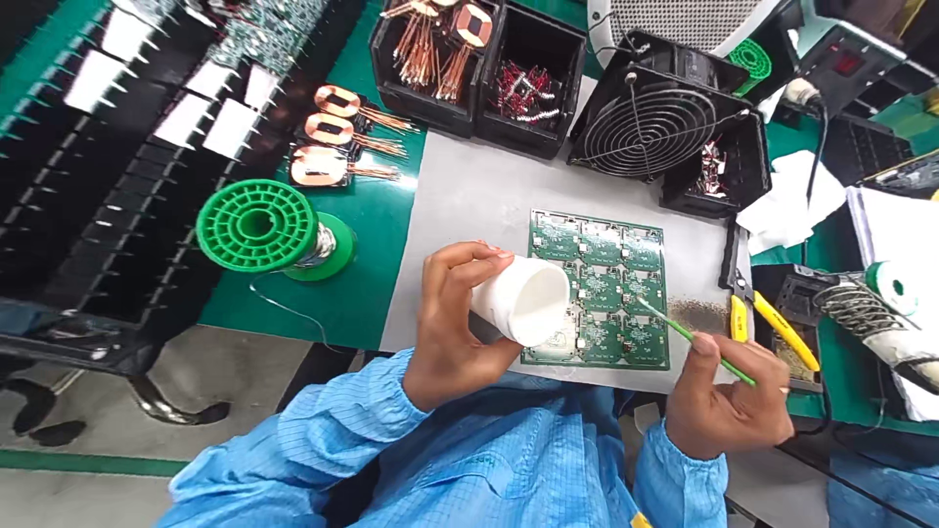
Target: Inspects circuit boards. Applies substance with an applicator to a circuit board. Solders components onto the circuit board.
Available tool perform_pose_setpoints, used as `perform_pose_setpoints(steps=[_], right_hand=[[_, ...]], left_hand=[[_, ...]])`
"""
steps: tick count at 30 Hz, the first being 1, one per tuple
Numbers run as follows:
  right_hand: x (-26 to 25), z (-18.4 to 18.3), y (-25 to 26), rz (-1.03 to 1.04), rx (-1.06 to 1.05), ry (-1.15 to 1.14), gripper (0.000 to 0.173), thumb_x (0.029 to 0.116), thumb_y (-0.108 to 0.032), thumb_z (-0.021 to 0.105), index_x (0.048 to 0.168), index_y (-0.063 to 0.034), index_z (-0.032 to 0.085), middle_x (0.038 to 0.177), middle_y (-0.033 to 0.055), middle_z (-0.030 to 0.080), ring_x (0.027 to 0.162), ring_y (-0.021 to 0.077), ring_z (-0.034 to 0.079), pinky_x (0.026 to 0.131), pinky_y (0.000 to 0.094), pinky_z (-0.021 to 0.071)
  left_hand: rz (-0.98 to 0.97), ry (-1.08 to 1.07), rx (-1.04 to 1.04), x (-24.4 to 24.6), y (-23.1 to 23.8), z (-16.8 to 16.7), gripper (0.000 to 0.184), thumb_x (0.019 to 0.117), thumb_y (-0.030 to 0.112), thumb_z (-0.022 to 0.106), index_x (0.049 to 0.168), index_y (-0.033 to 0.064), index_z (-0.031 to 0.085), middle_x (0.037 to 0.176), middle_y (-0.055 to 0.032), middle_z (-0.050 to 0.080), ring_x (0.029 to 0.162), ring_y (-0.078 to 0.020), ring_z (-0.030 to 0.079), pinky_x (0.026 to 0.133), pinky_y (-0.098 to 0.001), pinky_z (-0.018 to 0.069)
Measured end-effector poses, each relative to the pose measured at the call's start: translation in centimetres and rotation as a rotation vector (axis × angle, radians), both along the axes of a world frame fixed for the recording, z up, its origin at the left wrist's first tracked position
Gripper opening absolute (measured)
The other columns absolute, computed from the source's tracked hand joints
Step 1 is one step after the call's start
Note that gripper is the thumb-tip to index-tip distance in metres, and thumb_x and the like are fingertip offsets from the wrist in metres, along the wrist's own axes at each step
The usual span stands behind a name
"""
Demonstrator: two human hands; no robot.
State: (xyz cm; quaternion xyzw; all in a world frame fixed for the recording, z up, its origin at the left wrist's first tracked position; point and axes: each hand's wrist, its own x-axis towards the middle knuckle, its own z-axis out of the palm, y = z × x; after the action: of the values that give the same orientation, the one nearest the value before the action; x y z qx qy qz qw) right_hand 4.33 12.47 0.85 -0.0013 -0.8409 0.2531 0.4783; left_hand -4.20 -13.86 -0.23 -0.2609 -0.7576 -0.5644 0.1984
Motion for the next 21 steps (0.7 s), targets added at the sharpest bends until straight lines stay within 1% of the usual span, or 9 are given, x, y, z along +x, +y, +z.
perform_pose_setpoints(steps=[3, 5, 7, 8, 10, 12, 14, 16, 21], right_hand=[[0.5, 1.6, -0.4, 0.091, -0.035, 0.080, 0.013, 0.1041, -0.028, 0.061, 0.100, -0.0173, 0.067, 0.093, -0.0115, 0.068, 0.094, 0.0002, 0.064, 0.096, 0.0261, 0.0486], [1.0, 3.0, -1.2, 0.203, -0.031, 0.077, 0.012, 0.1054, -0.031, 0.057, 0.104, -0.0223, 0.065, 0.096, -0.0153, 0.067, 0.097, -0.0018, 0.064, 0.101, 0.0260, 0.0460], [1.3, 3.9, -2.5, 0.309, 0.016, 0.025, 0.012, 0.1049, -0.034, 0.055, 0.107, -0.0253, 0.064, 0.101, -0.0171, 0.066, 0.103, -0.0033, 0.061, 0.107, 0.0246, 0.0411], [1.2, 4.2, -3.3, 0.348, 0.046, 0.003, 0.013, 0.1043, -0.035, 0.056, 0.106, -0.0253, 0.063, 0.102, -0.0167, 0.066, 0.105, -0.0034, 0.060, 0.109, 0.0240, 0.0388], [0.6, 4.4, -4.7, 0.398, 0.097, -0.033, 0.013, 0.1034, -0.035, 0.059, 0.104, -0.0222, 0.063, 0.103, -0.0129, 0.066, 0.107, -0.0005, 0.060, 0.111, 0.0260, 0.0363], [-0.2, 4.0, -5.8, 0.409, 0.137, -0.043, 0.014, 0.1026, -0.033, 0.063, 0.103, -0.0192, 0.064, 0.103, -0.0084, 0.066, 0.106, 0.0033, 0.060, 0.112, 0.0292, 0.0356], [-1.0, 3.4, -6.5, 0.395, 0.158, -0.022, 0.014, 0.1022, -0.032, 0.063, 0.102, -0.0173, 0.063, 0.100, -0.0056, 0.066, 0.102, 0.0056, 0.061, 0.110, 0.0306, 0.0365], [-1.5, 3.0, -6.8, 0.391, 0.166, -0.015, 0.014, 0.1023, -0.031, 0.063, 0.102, -0.0163, 0.063, 0.099, -0.0046, 0.066, 0.101, 0.0063, 0.061, 0.111, 0.0308, 0.0365], [-2.1, 2.6, -7.2, 0.400, 0.164, 0.001, 0.015, 0.1015, -0.030, 0.065, 0.099, -0.0147, 0.065, 0.094, -0.0032, 0.067, 0.096, 0.0081, 0.061, 0.108, 0.0309, 0.0374]], left_hand=[[0.002, 0.003, 0.001, 0.0, 0.1, 0.1, 0.063, 0.0787, 0.027, 0.083, 0.133, 0.0127, 0.055, 0.130, -0.0071, 0.054, 0.128, -0.0147, 0.052, 0.109, -0.0311, 0.0458], [0.001, 0.003, -0.003, 0.0, 0.1, 0.1, 0.063, 0.0784, 0.027, 0.083, 0.133, 0.0120, 0.055, 0.131, -0.0076, 0.054, 0.129, -0.0146, 0.052, 0.109, -0.0308, 0.0457], [0.002, 0.007, -0.004, 0.0, 0.1, 0.1, 0.062, 0.0790, 0.026, 0.083, 0.133, 0.0112, 0.055, 0.131, -0.0078, 0.054, 0.129, -0.0139, 0.052, 0.109, -0.0304, 0.0464], [0.004, 0.009, -0.004, 0.0, 0.1, 0.1, 0.062, 0.0791, 0.026, 0.083, 0.132, 0.0108, 0.056, 0.130, -0.0080, 0.054, 0.129, -0.0131, 0.053, 0.109, -0.0297, 0.0470], [0.004, 0.010, -0.006, 0.1, 0.2, 0.2, 0.061, 0.0793, 0.025, 0.083, 0.132, 0.0105, 0.056, 0.129, -0.0086, 0.054, 0.128, -0.0120, 0.054, 0.108, -0.0281, 0.0475], [0.013, 0.014, -0.026, 0.1, 0.2, 0.3, 0.059, 0.0796, 0.026, 0.083, 0.130, 0.0097, 0.057, 0.125, -0.0092, 0.055, 0.123, -0.0115, 0.054, 0.106, -0.0256, 0.0468], [0.026, 0.010, -0.046, 0.2, 0.2, 0.4, 0.058, 0.0781, 0.027, 0.083, 0.128, 0.0097, 0.059, 0.122, -0.0097, 0.056, 0.120, -0.0128, 0.054, 0.104, -0.0246, 0.0453], [0.034, 0.011, -0.060, 0.2, 0.2, 0.4, 0.059, 0.0758, 0.027, 0.083, 0.128, 0.0109, 0.061, 0.120, -0.0095, 0.056, 0.118, -0.0141, 0.053, 0.103, -0.0247, 0.0434], [0.030, 0.024, -0.068, 0.1, 0.1, 0.4, 0.058, 0.0773, 0.029, 0.083, 0.128, 0.0118, 0.060, 0.120, -0.0090, 0.056, 0.119, -0.0138, 0.053, 0.104, -0.0244, 0.0427]])
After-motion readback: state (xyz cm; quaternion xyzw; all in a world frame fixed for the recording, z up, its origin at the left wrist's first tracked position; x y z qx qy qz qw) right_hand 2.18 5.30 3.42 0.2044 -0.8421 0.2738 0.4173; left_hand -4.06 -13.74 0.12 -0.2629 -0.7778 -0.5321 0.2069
